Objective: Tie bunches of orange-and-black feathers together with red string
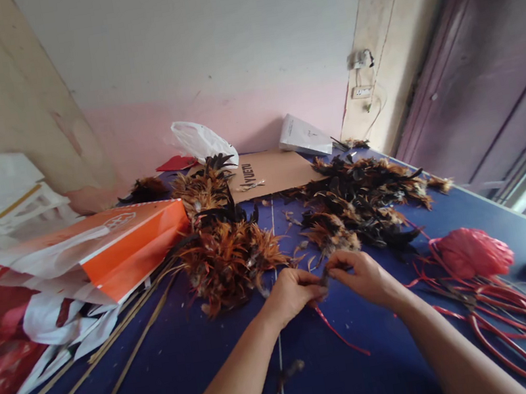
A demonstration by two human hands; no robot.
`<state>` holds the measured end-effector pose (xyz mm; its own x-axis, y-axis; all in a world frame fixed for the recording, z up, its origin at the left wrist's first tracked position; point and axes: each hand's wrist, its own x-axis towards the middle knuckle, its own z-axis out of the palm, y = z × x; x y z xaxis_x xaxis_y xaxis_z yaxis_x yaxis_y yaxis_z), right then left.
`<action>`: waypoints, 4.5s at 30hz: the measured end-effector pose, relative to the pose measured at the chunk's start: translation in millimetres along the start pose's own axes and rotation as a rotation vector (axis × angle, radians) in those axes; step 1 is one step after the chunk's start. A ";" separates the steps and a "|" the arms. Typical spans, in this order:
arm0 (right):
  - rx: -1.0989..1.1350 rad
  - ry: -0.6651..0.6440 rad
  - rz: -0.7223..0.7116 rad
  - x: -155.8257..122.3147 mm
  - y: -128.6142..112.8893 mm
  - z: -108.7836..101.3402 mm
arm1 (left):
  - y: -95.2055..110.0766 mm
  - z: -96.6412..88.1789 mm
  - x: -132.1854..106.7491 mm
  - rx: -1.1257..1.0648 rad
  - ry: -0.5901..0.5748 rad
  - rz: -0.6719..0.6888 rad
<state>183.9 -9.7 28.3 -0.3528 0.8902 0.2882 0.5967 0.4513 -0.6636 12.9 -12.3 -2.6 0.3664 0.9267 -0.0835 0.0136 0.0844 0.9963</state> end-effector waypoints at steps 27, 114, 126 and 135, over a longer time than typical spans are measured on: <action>0.423 0.051 0.139 -1.9 -10.8 30.9 | 11.1 -6.8 -1.5 -0.743 0.016 -0.191; 0.334 0.251 0.329 6.1 -9.8 39.6 | 6.3 10.4 1.6 -0.719 0.327 -0.134; 0.526 0.173 0.366 3.5 -8.7 40.1 | 3.2 6.7 2.4 -0.821 0.249 -0.148; 0.600 0.082 0.355 2.7 -7.5 39.3 | 3.3 7.7 2.4 -0.765 0.218 -0.054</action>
<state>150.2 -13.1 6.8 -0.1411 0.9898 0.0188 0.1563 0.0410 -0.9869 21.0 -12.6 0.6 0.1920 0.9583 -0.2116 -0.6454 0.2857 0.7084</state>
